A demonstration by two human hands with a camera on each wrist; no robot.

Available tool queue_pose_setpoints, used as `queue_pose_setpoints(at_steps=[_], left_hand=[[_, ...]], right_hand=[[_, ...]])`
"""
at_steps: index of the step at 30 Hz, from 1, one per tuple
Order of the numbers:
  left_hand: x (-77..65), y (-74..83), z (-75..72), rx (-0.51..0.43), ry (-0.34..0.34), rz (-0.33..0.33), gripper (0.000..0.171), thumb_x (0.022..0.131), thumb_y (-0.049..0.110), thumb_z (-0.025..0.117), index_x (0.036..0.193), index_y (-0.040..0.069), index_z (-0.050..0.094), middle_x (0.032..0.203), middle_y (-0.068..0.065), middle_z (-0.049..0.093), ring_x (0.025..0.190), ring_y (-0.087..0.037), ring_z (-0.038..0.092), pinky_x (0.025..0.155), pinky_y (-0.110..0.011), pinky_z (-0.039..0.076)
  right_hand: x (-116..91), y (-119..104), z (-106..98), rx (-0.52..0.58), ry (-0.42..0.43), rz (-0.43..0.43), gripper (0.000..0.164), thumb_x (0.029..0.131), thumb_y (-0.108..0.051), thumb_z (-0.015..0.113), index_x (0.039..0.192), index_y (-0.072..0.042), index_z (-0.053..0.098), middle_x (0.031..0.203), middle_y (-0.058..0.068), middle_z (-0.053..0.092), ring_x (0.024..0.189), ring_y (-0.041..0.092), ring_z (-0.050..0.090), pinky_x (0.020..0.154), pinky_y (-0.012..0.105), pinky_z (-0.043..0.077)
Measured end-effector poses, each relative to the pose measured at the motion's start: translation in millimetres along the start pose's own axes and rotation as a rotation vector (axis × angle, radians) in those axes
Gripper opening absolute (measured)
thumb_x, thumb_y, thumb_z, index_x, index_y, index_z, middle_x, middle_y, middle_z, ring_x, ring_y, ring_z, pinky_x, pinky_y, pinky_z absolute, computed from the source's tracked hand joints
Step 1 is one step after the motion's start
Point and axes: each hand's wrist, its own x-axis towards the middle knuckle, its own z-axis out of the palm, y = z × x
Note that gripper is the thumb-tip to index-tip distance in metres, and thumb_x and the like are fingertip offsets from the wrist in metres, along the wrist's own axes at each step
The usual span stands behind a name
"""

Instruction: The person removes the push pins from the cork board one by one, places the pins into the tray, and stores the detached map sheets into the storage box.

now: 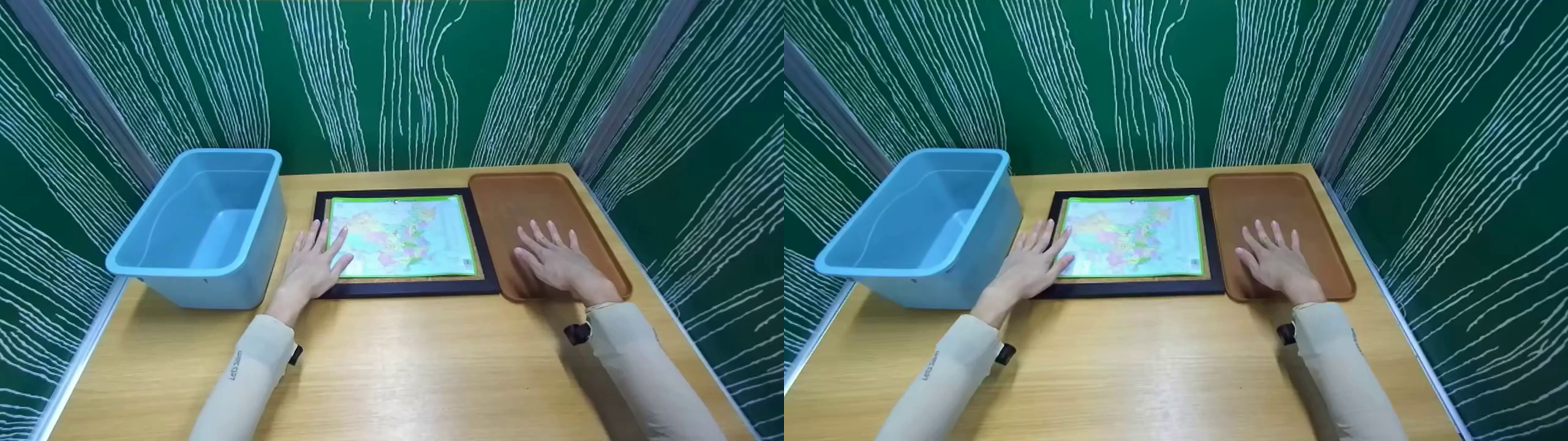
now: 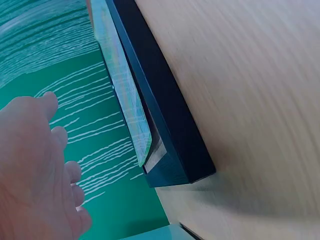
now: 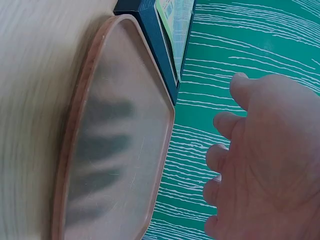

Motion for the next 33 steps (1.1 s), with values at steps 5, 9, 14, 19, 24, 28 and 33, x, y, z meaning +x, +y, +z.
queue_pose_setpoints(at_steps=[5,9,14,19,24,28,33], left_hand=[[8.2,-1.4,-7.2,-0.018,-0.038,-0.007,0.067,0.107,0.059,0.023,0.164,0.025,0.012,0.169,-0.015,-0.001,0.154,-0.032,-0.009,0.121,-0.054,-0.004],[15.4,-1.7,-17.2,-0.045,-0.071,-0.024,0.067,0.107,0.058,0.023,0.165,0.024,0.011,0.169,-0.015,-0.002,0.154,-0.032,-0.01,0.122,-0.053,-0.003],[22.4,-0.8,-23.8,-0.034,-0.092,-0.027,0.067,0.108,0.055,0.025,0.165,0.024,0.01,0.169,-0.015,-0.004,0.154,-0.032,-0.011,0.122,-0.053,-0.003],[27.7,0.4,-23.8,-0.047,-0.098,-0.045,0.069,0.107,0.057,0.027,0.165,0.024,0.008,0.169,-0.015,-0.004,0.154,-0.032,-0.011,0.122,-0.052,-0.004],[34.9,-0.8,-24.2,-0.114,-0.066,-0.078,0.071,0.106,0.059,0.029,0.165,0.025,0.009,0.169,-0.014,-0.005,0.155,-0.033,-0.009,0.122,-0.055,-0.001],[36.9,-2.4,-21.5,-0.187,-0.008,-0.117,0.071,0.106,0.056,0.036,0.165,0.025,0.012,0.169,-0.017,0.0,0.154,-0.037,-0.001,0.12,-0.06,0.009],[32.6,-1.5,-9.0,-0.24,-0.024,-0.157,0.08,0.102,0.053,0.051,0.165,0.022,0.014,0.167,-0.022,0.006,0.153,-0.043,0.008,0.117,-0.063,0.018]], right_hand=[[4.1,-4.0,-3.5,0.009,-0.01,0.001,0.078,0.105,-0.063,0.026,0.164,-0.014,0.013,0.168,0.019,-0.001,0.15,0.044,-0.017,0.111,0.062,-0.023],[11.7,-10.2,-13.4,-0.022,-0.019,-0.008,0.076,0.106,-0.061,0.026,0.164,-0.013,0.014,0.168,0.02,-0.001,0.151,0.044,-0.016,0.112,0.063,-0.02],[22.1,-19.8,-25.8,-0.049,-0.032,-0.01,0.075,0.107,-0.059,0.024,0.163,-0.011,0.015,0.168,0.02,-0.002,0.151,0.043,-0.016,0.112,0.063,-0.019],[33.4,-30.0,-34.4,-0.025,-0.027,-0.036,0.076,0.106,-0.061,0.024,0.163,-0.013,0.017,0.168,0.019,0.0,0.151,0.042,-0.015,0.113,0.062,-0.02],[54.4,-42.4,-41.1,0.02,0.015,-0.088,0.074,0.105,-0.063,0.026,0.164,-0.017,0.02,0.17,0.013,0.003,0.153,0.037,-0.012,0.116,0.06,-0.015],[70.2,-50.7,-43.1,0.144,0.052,-0.108,0.081,0.1,-0.068,0.038,0.163,-0.02,0.023,0.17,0.01,0.009,0.155,0.035,-0.006,0.118,0.063,-0.004],[85.8,-58.8,-36.8,0.293,0.072,-0.146,0.088,0.095,-0.065,0.055,0.162,-0.014,0.028,0.167,0.013,0.022,0.153,0.037,0.017,0.117,0.063,0.019]])
